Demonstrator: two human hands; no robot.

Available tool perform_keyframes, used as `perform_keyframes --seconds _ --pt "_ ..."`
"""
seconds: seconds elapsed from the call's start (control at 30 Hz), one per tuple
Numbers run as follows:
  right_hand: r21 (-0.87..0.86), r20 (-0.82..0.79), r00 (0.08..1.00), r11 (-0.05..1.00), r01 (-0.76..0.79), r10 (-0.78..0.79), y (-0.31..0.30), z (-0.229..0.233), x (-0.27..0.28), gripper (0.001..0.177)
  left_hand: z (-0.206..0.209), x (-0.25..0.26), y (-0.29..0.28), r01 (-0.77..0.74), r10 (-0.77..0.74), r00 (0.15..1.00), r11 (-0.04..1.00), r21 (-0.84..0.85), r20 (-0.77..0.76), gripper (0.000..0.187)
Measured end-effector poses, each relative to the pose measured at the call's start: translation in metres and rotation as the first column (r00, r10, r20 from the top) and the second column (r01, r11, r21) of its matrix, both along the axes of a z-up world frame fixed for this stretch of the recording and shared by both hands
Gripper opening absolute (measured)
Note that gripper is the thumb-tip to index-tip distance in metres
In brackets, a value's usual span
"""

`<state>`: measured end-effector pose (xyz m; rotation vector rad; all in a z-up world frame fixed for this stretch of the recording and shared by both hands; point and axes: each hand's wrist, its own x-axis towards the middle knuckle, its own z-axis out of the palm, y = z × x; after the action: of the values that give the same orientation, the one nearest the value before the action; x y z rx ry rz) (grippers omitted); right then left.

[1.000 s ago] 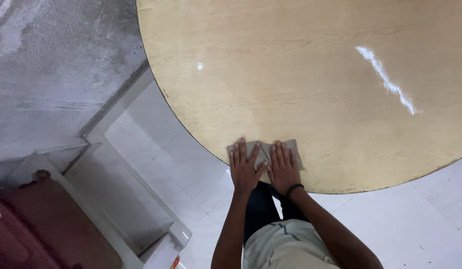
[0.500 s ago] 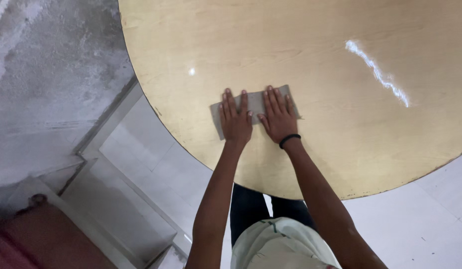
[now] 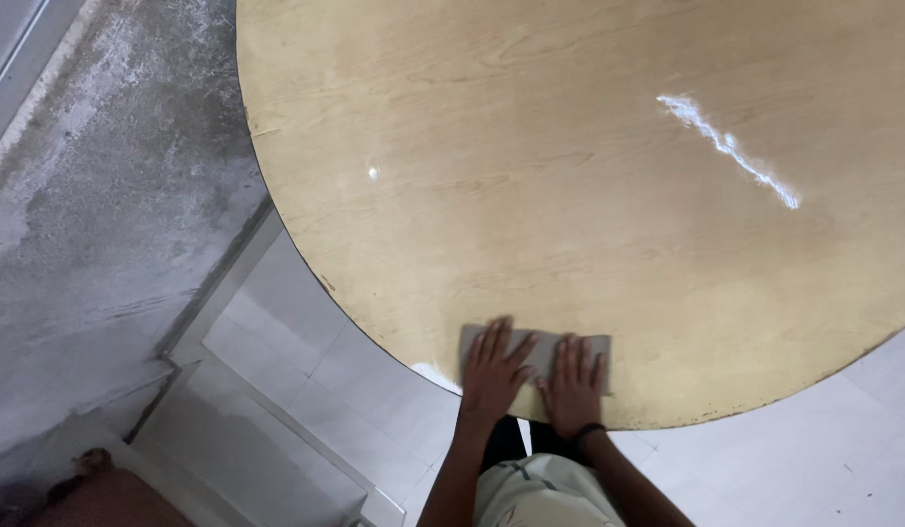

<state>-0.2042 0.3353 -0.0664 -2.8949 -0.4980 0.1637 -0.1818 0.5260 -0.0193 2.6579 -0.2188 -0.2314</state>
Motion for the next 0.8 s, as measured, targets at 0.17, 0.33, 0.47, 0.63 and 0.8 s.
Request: perform_keyframes --seconds 0.17,0.33,0.47,0.63,0.8 --pt "-0.053 -0.057 0.888 0.887 -0.459 0.456 0.105 0.017 0.058 0.073 -0.02 -0.03 0.09 -0.277 0.28 0.96 0.949 0.151 0.007 0.064" --pt "0.001 0.022 0.844 0.844 -0.536 0.536 0.202 0.05 0.178 0.07 -0.013 0.055 0.167 -0.466 0.441 0.884 0.857 0.222 0.153 0.065" --pt "-0.028 0.064 0.915 0.917 -0.399 0.4 0.213 0.058 0.283 0.073 0.005 0.181 0.185 -0.428 0.39 0.889 0.894 0.135 0.239 0.064" --pt "-0.035 0.091 0.991 0.995 -0.099 0.102 0.131 0.066 0.35 0.071 0.028 0.3 0.121 -0.184 0.175 0.965 0.982 0.032 0.194 0.073" --pt "0.017 0.066 0.977 0.979 0.204 -0.204 0.036 0.063 0.283 0.071 0.03 0.288 0.028 0.126 -0.143 0.976 0.986 0.111 0.161 0.066"
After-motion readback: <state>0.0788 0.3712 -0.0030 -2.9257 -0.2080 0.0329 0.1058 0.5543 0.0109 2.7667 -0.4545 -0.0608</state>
